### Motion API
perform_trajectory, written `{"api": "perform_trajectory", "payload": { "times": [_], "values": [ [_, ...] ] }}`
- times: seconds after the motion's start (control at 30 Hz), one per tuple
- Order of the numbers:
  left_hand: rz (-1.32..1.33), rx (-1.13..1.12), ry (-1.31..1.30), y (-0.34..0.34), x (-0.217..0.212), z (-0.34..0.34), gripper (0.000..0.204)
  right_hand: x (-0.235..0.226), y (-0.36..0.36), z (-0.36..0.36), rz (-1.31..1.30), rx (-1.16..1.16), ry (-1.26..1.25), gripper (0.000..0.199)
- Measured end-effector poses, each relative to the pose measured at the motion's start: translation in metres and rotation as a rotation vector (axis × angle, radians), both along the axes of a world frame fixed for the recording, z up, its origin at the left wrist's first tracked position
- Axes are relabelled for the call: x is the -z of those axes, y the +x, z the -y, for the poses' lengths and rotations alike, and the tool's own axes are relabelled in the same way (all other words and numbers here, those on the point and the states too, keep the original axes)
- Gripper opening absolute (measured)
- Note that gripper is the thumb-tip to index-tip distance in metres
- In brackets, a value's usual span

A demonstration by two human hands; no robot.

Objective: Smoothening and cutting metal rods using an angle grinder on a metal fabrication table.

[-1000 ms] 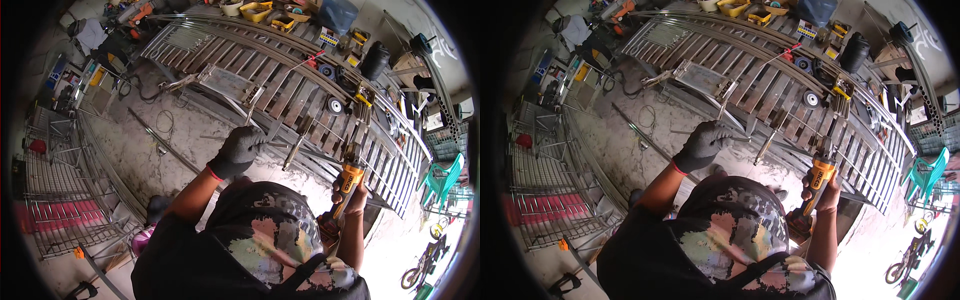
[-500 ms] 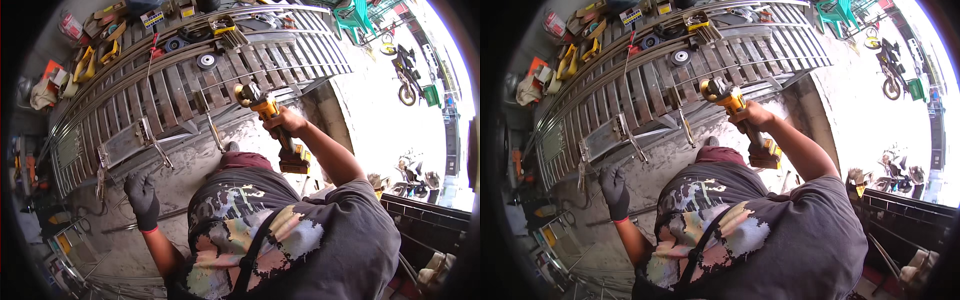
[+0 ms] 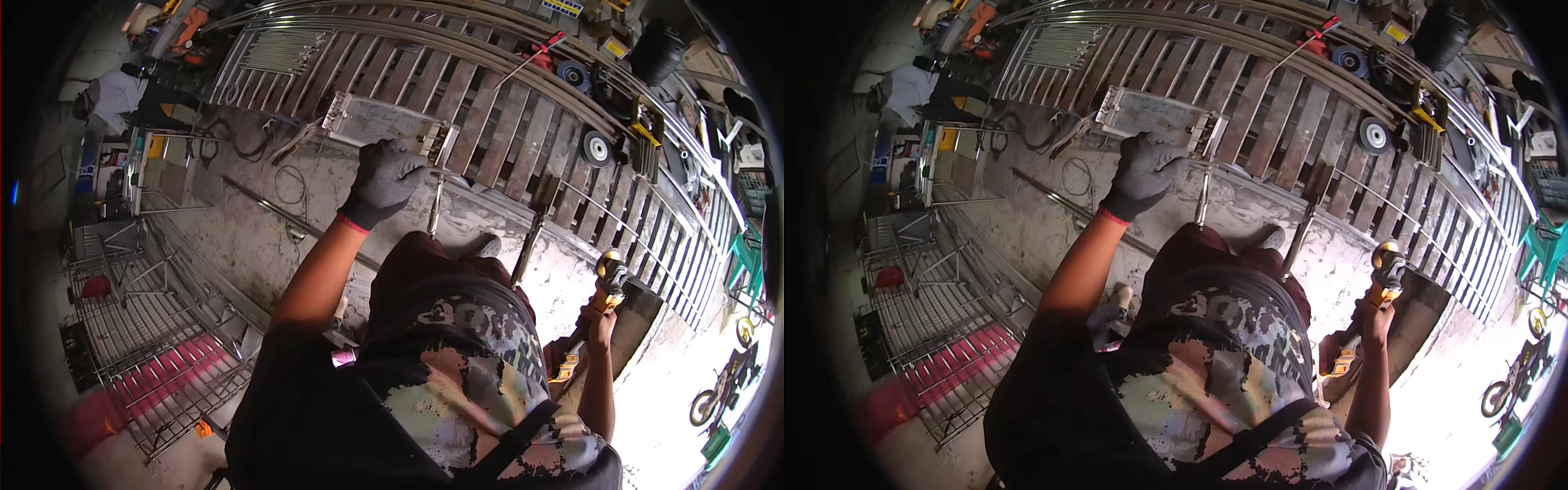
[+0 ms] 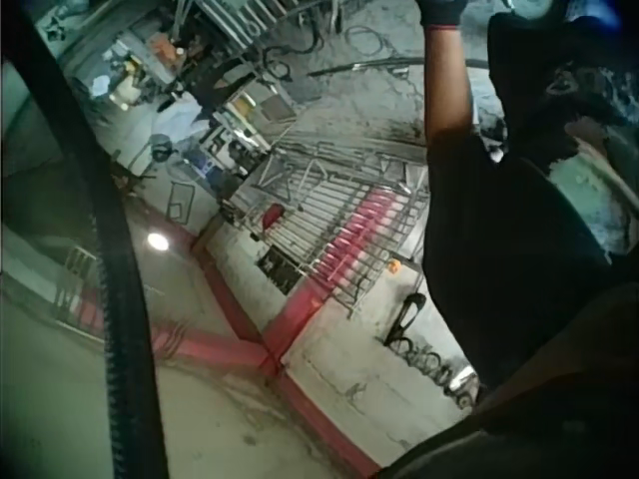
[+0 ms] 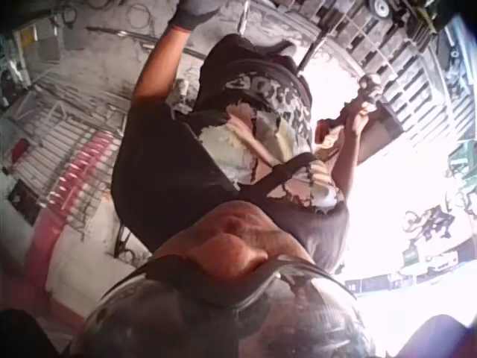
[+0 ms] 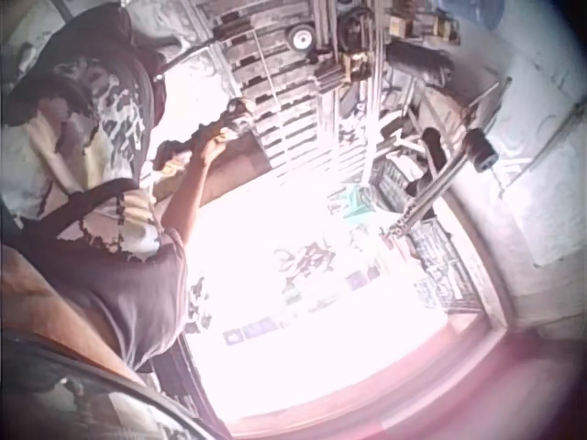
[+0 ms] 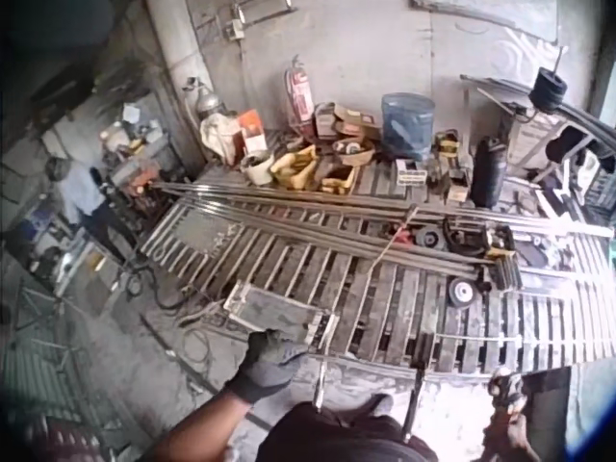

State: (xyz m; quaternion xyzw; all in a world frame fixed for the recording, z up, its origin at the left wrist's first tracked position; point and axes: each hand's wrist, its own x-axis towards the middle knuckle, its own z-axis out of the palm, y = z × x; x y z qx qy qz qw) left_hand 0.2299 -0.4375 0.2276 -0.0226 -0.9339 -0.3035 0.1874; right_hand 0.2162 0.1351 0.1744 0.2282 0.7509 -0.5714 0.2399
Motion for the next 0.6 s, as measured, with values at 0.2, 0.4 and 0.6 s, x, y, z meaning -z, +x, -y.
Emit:
{"api": "perform_trajectory", "payload": {
  "times": [0.2,0.4,0.6],
  "values": [
    [-0.134,0.066,-0.118,-0.069,0.082,0.058,0.013,-0.01,0.007,0.022,0.05,0.125,0.013,0.024],
    [0.13,0.181,-0.079,-0.113,0.103,0.086,0.015,-0.015,0.065,0.042,-0.021,0.22,0.244,0.024],
    [0.01,0.195,-0.07,-0.135,0.125,0.089,0.011,-0.062,0.109,0.125,0.114,0.282,0.396,0.016]
  ]
}}
